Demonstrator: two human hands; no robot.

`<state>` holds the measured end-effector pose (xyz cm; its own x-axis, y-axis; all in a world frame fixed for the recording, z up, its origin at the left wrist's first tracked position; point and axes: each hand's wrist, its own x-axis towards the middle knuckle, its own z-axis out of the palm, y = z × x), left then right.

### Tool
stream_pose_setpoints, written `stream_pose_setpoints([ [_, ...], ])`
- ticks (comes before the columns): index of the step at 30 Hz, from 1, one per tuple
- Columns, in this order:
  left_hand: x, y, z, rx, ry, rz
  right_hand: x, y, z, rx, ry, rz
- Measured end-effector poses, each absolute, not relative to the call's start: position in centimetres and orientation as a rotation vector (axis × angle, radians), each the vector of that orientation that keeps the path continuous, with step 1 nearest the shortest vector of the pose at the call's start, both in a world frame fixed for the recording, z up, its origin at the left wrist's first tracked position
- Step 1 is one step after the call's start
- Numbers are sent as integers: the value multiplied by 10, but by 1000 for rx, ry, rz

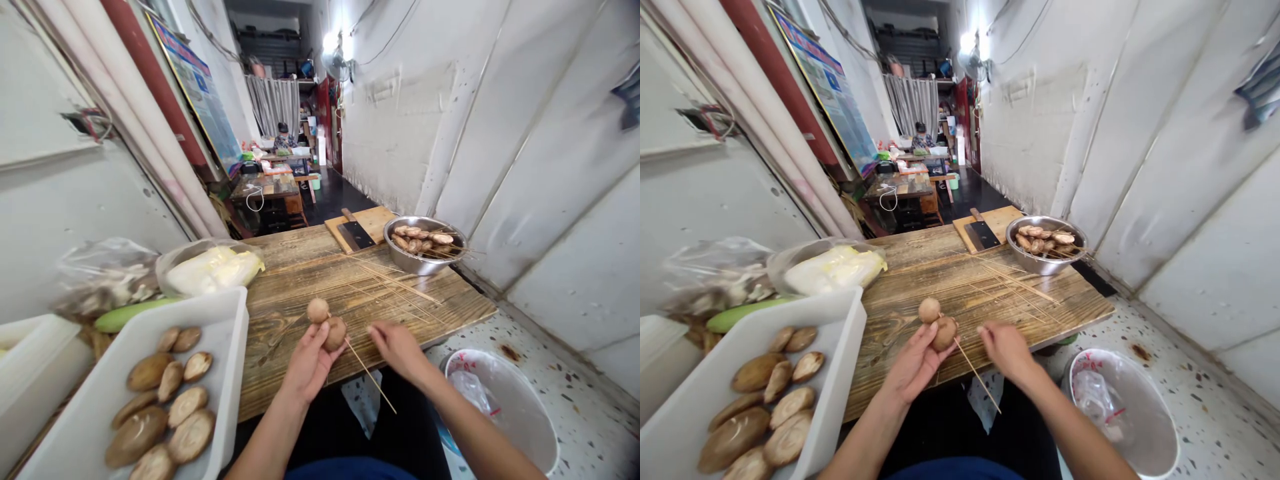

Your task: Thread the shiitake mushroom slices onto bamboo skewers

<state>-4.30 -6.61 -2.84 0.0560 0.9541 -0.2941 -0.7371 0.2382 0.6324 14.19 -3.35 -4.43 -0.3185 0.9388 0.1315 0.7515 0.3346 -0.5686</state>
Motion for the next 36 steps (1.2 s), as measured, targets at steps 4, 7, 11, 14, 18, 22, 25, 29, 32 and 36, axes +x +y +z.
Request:
stream_pose_setpoints([
  [4, -50, -62, -31, 308, 768, 1338, 165, 18, -47, -1753, -2196, 314],
  [7, -53, -62, -30, 270, 728, 1334, 169, 41, -53, -1823, -2263, 244],
  [11, -55, -59, -27, 265, 724, 1369, 172, 49, -51, -1822, -2319, 237],
  [14, -58, -56, -27, 256, 713, 1383, 173, 37, -40, -1744, -2326, 271],
  [18, -61, -54, -29, 255, 723, 1415, 166, -19, -23, -1555, -2302, 361],
  [22, -64, -54, -27, 298, 731, 1434, 152, -91, -16, -1322, -2219, 488],
  [25, -64, -53, -26, 312, 726, 1447, 145, -125, -18, -1162, -2196, 546],
  [29, -64, -52, -25, 263, 729, 1415, 144, -139, -32, -1145, -2294, 508],
  [32, -66, -52, -24, 164, 705, 1344, 145, -142, -40, -1105, -2379, 467],
  [36, -68, -50, -21, 86, 628, 1268, 144, -146, -41, -1037, -2421, 416],
])
